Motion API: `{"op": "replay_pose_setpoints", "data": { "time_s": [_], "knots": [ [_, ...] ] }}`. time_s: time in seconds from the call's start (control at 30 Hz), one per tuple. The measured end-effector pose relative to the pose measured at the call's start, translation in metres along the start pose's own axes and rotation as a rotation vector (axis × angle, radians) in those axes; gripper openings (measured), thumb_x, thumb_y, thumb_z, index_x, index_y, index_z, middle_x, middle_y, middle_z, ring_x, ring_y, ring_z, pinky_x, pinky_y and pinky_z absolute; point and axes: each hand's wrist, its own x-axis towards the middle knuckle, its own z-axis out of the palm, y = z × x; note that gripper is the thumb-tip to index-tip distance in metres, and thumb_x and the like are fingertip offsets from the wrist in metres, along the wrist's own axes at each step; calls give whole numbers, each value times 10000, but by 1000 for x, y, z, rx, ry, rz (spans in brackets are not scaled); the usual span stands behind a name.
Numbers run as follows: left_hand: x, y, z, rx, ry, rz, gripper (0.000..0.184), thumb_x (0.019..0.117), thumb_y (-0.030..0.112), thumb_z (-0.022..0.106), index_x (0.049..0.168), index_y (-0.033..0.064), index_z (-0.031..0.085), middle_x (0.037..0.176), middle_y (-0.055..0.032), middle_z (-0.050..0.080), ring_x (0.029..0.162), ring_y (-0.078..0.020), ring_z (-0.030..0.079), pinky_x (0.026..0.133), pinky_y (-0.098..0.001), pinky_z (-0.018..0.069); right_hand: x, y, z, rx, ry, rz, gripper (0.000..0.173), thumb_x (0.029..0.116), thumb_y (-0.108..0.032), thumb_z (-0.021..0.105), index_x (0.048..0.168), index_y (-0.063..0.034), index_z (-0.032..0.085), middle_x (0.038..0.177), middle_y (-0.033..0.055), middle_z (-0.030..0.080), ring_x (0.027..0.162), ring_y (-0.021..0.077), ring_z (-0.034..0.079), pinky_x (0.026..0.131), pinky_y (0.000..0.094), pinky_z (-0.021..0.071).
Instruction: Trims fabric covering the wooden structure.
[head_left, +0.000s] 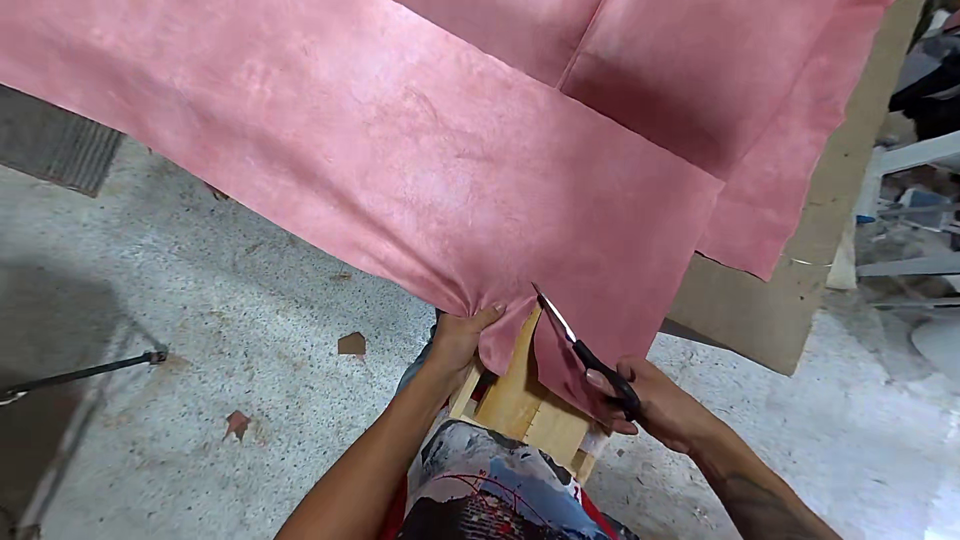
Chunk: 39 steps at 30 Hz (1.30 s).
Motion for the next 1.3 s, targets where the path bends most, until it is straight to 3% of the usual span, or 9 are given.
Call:
{"op": "replay_pose_setpoints", "data": {
  "time_s": [0.1,0.43,0.6,0.8,0.97,1.13,1.3],
  "knots": [
    [4,0,1,21,25,-42,577,878,178,824,1364,55,538,1126,-158,738,1003,-280,741,881,-467,630,0,0,-3,-31,7,7,448,946,-532,692,768,-130,609,597,-19,502,482,88,495,452,249,434],
    [26,1,-6,66,-31,-148,497,902,191,795,1329,50,585,1125,-150,738,995,-257,736,877,-441,618,-1,-2,-3,-51,60,27,431,935,-508,717,791,-119,599,604,-1,509,473,105,508,442,256,457],
    [37,1,-7,151,-55,-192,398,945,216,742,1279,36,619,1093,-138,740,961,-233,734,853,-423,614,0,3,-1,-38,78,7,435,927,-508,726,789,-118,592,597,1,500,489,114,503,484,277,460],
    [52,7,-6,366,-96,-177,424,938,287,756,1260,36,644,1118,-120,734,1012,-207,717,907,-437,588,-2,-6,6,-89,141,27,417,939,-481,722,769,-123,592,584,-1,501,472,101,496,458,256,444],
    [70,-3,-11,392,-124,-161,474,904,288,796,1265,24,639,1148,-126,732,1075,-211,710,972,-440,580,-3,-12,16,-94,190,52,433,932,-497,722,771,-117,592,588,10,496,460,111,489,442,265,445],
    [78,-4,-15,534,-136,-180,523,891,416,791,1234,40,671,1147,-133,730,1107,-235,696,1001,-504,551,-9,-31,34,-39,260,99,433,929,-504,715,747,-129,597,593,-2,486,461,98,476,438,256,443],
    [83,-7,-13,805,-120,-70,532,938,496,714,1171,19,694,1108,-194,719,1103,-330,680,993,-605,508,-15,-56,58,-31,330,201,398,1007,-412,619,745,-112,605,601,14,496,427,90,456,392,240,430]
  ]
}}
